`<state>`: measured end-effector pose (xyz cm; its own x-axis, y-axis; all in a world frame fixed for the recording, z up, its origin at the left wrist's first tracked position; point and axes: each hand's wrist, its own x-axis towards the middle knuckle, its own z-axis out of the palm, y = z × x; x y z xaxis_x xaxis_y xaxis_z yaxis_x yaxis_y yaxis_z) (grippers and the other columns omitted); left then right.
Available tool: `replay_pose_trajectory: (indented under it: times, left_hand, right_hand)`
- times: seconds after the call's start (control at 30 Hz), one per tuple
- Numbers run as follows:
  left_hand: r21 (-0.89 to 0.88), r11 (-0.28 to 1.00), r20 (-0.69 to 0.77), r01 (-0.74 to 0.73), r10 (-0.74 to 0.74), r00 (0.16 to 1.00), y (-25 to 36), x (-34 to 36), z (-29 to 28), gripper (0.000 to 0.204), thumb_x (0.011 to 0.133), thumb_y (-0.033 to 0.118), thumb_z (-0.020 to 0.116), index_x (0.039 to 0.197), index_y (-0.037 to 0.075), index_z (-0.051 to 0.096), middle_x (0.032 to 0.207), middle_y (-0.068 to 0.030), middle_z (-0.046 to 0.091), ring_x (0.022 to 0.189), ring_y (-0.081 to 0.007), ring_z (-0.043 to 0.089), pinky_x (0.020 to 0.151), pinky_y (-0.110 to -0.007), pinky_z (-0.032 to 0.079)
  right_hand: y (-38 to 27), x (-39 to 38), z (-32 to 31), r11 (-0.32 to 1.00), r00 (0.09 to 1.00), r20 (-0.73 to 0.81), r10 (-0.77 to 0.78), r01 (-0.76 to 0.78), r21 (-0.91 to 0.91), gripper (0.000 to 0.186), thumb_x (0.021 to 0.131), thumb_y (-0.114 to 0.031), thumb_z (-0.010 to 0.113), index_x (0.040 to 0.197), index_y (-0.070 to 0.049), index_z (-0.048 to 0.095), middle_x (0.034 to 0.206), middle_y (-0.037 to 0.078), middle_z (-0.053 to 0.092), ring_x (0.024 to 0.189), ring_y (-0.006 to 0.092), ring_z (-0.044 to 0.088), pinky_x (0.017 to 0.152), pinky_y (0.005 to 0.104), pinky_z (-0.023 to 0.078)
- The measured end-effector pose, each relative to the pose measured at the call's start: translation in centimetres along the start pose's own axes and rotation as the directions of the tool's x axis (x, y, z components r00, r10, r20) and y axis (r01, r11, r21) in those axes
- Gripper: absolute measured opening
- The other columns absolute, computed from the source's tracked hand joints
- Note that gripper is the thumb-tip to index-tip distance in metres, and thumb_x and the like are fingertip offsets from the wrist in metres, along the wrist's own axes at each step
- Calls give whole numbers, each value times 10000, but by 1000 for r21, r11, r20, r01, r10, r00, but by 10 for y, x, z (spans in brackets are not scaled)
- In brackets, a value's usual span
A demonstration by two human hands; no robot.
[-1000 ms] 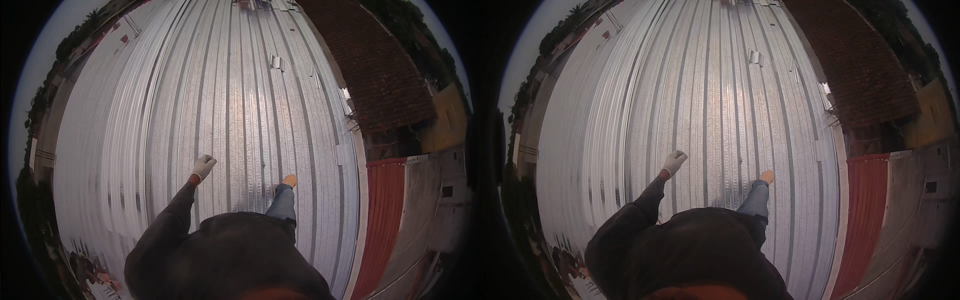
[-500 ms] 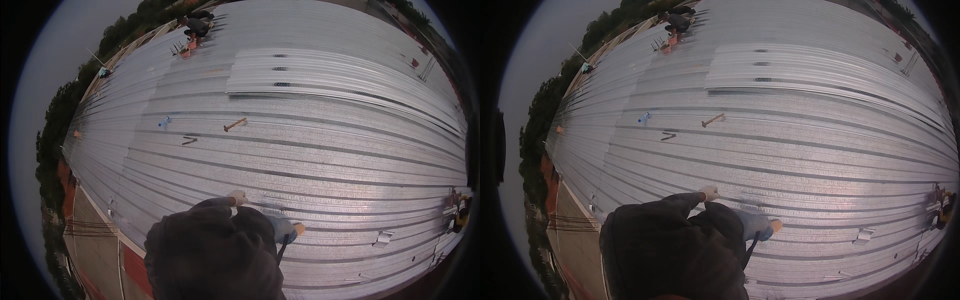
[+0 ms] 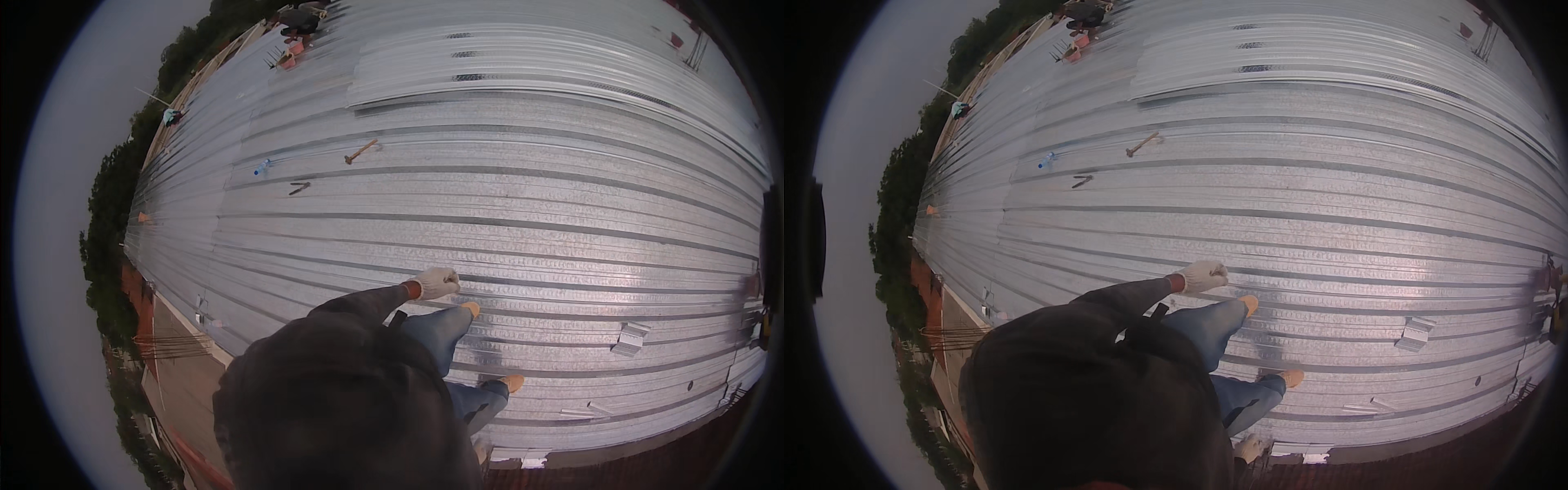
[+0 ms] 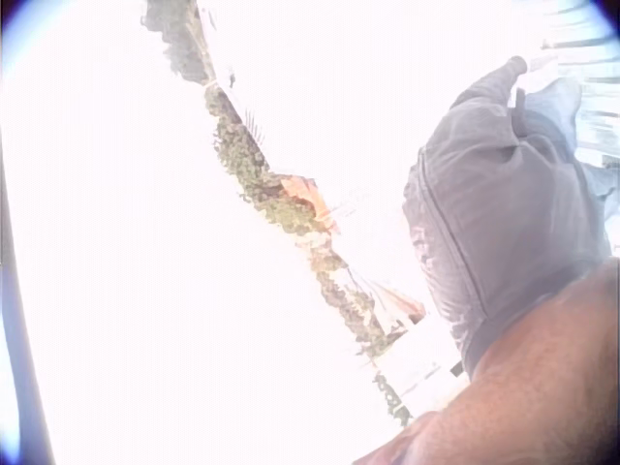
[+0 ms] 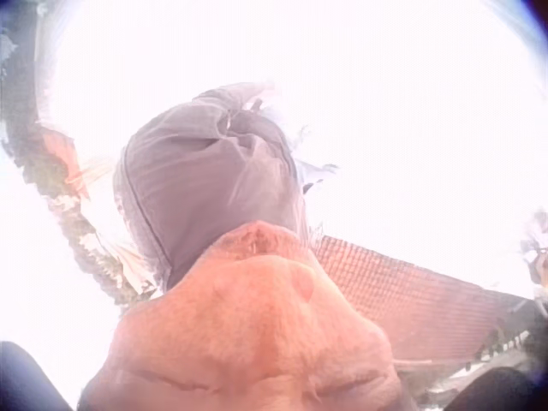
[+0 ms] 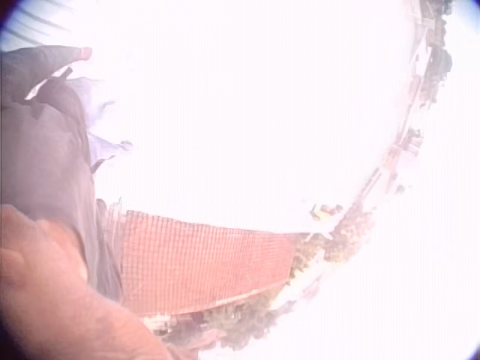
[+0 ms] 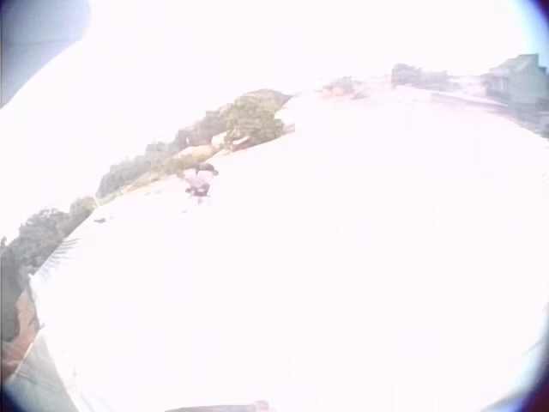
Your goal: The person scoops cement from a bucket using a trowel and applies it to a metal roof surface around protruding rebar. The person repeatedly scoops and spreads the cement to fill gaps in the roof structure.
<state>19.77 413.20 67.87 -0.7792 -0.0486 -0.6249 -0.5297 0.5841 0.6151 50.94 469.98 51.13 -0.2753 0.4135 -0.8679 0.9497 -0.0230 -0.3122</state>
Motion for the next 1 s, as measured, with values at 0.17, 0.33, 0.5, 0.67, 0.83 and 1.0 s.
replay_pose_trajectory:
  times: [0.17, 0.33, 0.5, 0.67, 0.83, 1.0]
  left_hand:
    - [-144, 956, -187, 255, -279, 942, -55, -26, 48, 333, 1108, 292, 734, 1238, -14, 762, 1083, -30, 757, 1013, -102, 645, 951, -309, 530]
    - [-74, 872, -20, 483, -486, 874, -194, -67, 145, 425, 1113, 348, 725, 1264, -48, 761, 1212, -151, 825, 1103, -248, 763, 974, -408, 578]
    - [219, 628, 108, 747, -776, 621, -198, -89, 275, 430, 1111, 358, 723, 1251, -47, 766, 1210, -166, 830, 1106, -257, 771, 979, -416, 579]
    - [252, 636, 199, 729, -772, 604, -204, -27, 383, 436, 1109, 367, 721, 1239, -46, 772, 1208, -180, 836, 1109, -266, 779, 983, -424, 581]
    - [249, 654, 178, 715, -756, 630, -187, 6, 414, 442, 1108, 377, 720, 1226, -45, 777, 1206, -195, 841, 1113, -275, 787, 988, -432, 583]
    - [198, 696, 170, 690, -718, 675, -172, 3, 410, 449, 1106, 387, 718, 1213, -44, 783, 1204, -209, 847, 1116, -285, 794, 992, -439, 585]
  right_hand:
    - [-63, 124, -56, 921, 967, -135, -217, 157, -356, 643, 1083, -505, 675, 1236, 107, 798, 1219, 345, 822, 1182, 461, 797, 1046, 540, 591]
    - [-95, 326, -103, 953, 919, -378, -111, -9, -302, 660, 1084, -550, 703, 1346, 49, 797, 1265, 311, 828, 1272, 458, 777, 1123, 524, 566]
    - [-111, 528, -132, 952, 802, -564, -199, 21, -306, 791, 1045, -578, 698, 1503, 67, 709, 1418, 328, 777, 1387, 479, 726, 1197, 537, 544]
    - [-104, 661, -157, 946, 671, -711, -208, -46, -321, 910, 1006, -637, 720, 1550, 88, 645, 1505, 393, 701, 1434, 515, 687, 1231, 555, 532]
    - [-111, 687, -130, 992, 732, -674, -94, 13, -124, 887, 996, -524, 836, 1561, 129, 631, 1487, 353, 733, 1356, 448, 747, 1152, 491, 564]
    - [-107, 637, -109, 831, 872, -384, 303, -44, 555, 227, 1072, -157, 719, 1205, 25, 696, 1101, 139, 744, 953, 312, 757, 898, 477, 654]
